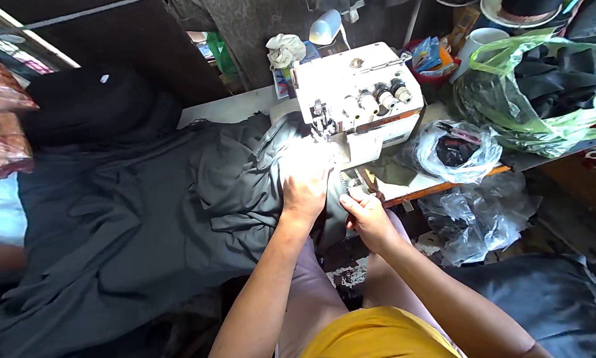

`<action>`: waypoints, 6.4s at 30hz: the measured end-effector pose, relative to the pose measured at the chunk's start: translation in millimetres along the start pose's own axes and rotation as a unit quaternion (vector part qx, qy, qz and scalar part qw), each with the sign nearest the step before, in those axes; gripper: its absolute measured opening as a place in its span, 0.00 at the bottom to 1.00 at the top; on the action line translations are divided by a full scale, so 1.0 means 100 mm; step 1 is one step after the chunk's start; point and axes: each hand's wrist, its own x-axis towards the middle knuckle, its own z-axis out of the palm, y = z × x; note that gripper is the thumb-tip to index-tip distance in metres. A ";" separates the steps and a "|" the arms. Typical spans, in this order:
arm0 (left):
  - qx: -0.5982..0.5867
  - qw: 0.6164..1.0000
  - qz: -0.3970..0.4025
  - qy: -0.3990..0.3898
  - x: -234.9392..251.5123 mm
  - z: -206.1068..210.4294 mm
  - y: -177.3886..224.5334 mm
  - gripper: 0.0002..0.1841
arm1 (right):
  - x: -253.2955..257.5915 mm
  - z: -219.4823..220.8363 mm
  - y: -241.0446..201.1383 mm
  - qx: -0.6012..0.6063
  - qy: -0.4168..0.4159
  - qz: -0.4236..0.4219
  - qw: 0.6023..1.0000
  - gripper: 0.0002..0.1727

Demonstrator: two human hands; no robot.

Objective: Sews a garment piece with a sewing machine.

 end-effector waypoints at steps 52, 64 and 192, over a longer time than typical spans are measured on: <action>-0.113 0.987 0.048 -0.104 0.10 -0.16 -0.39 0.12 | 0.06 -0.01 0.01 -0.009 0.007 0.001 1.000 0.08; -0.093 0.994 0.059 -0.018 0.14 -0.03 -0.33 0.08 | 0.08 0.01 0.05 -0.016 0.000 0.000 1.000 0.09; -0.154 0.977 -0.001 -0.151 0.24 -0.87 -0.20 0.22 | 0.39 -0.16 -0.72 -0.226 -0.028 -0.085 0.970 0.09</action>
